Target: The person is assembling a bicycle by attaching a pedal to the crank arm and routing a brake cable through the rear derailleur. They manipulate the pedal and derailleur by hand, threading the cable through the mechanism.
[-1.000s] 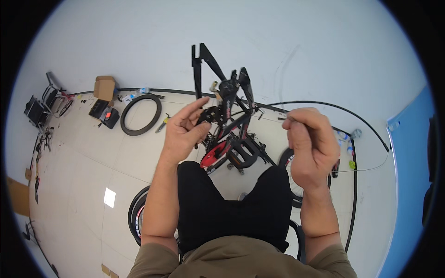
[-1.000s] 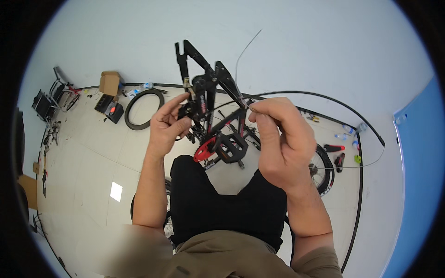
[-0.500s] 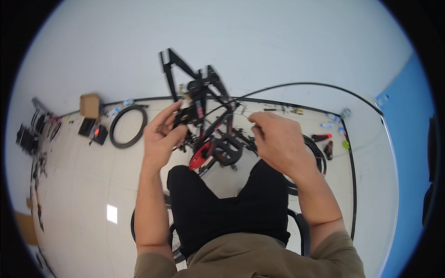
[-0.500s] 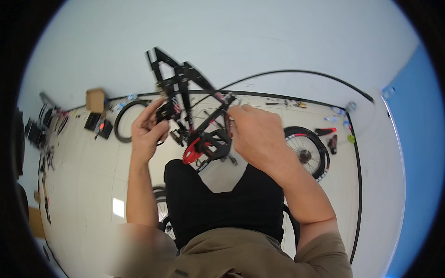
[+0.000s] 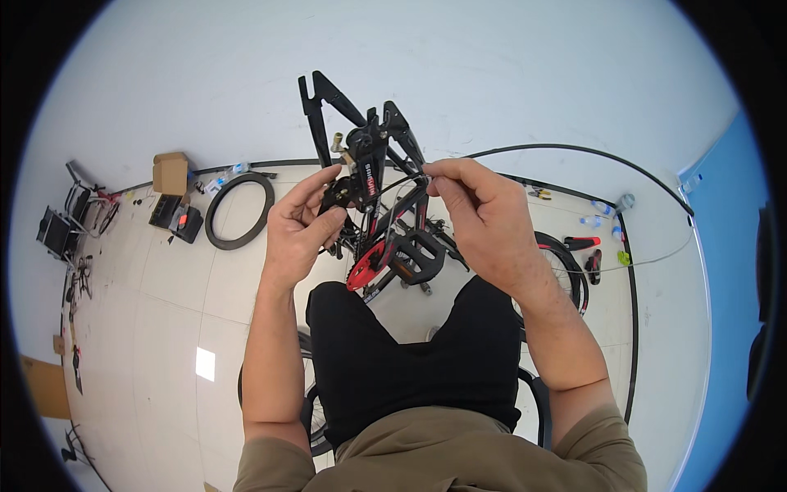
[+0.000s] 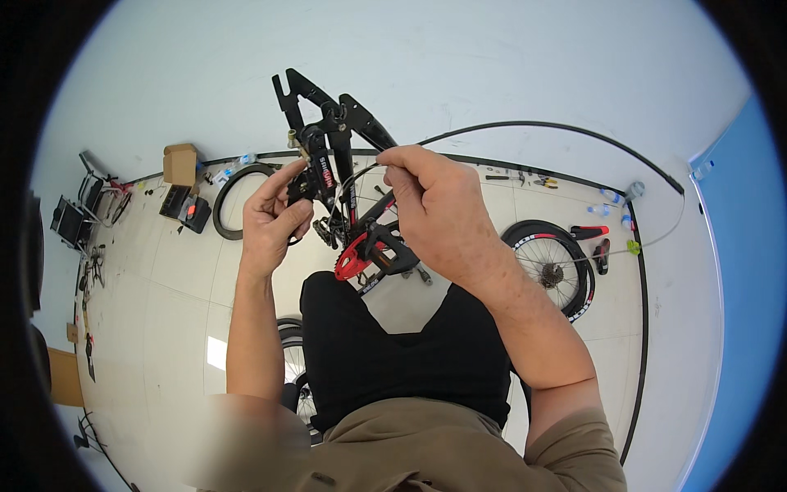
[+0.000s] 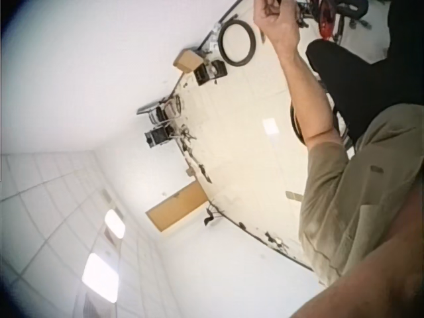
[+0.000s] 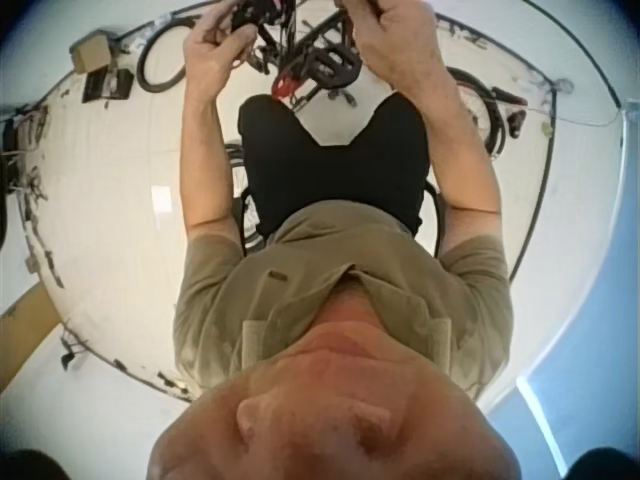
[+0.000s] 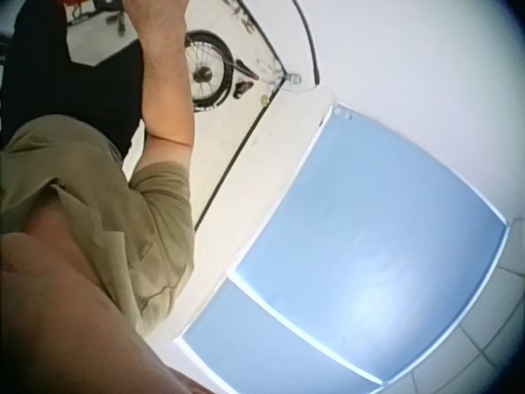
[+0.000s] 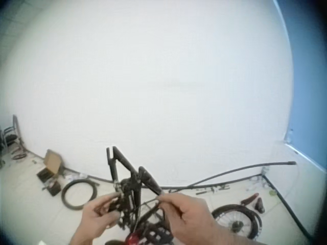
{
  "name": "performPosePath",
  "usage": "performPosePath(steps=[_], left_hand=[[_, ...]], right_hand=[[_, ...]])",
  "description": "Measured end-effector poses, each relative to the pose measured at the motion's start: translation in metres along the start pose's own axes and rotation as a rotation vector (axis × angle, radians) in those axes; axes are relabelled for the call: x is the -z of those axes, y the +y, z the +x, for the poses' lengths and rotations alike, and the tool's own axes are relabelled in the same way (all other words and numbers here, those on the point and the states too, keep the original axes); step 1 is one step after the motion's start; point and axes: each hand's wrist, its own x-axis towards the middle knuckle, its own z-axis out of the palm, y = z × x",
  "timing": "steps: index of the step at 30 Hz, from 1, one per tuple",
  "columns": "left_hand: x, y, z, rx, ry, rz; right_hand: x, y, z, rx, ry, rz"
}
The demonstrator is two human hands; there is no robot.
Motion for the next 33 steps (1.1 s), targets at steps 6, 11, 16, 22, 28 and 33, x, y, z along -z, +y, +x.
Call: performPosePath(steps=[6,11,16,22,28,33], left_hand=[[0.002,0.002,-0.002,0.031,-0.006,-0.024],[0.002,0.001,-0.001,0.048,0.013,-0.044],[0.001,0.002,-0.001,0.059,0.011,-0.029],[0.0,0.006,-0.001,0.071,0.0,-0.057],[0.003,0.003,-0.001,0.065,-0.005,-0.047],[0.002,0.002,-0.001,0.063,-0.005,-0.063]], right_hand=[[-0.005,-0.004,0.0,-0.075,-0.092,0.151],[-0.006,-0.02,0.002,-0.026,-0.009,0.197],[-0.016,-0.023,0.021,0.228,0.184,0.167],[-0.026,-0.028,0.042,0.348,0.284,0.089],[-0.025,-0.027,0.047,0.356,0.3,0.031],[-0.023,-0.024,0.051,0.375,0.319,-0.019]])
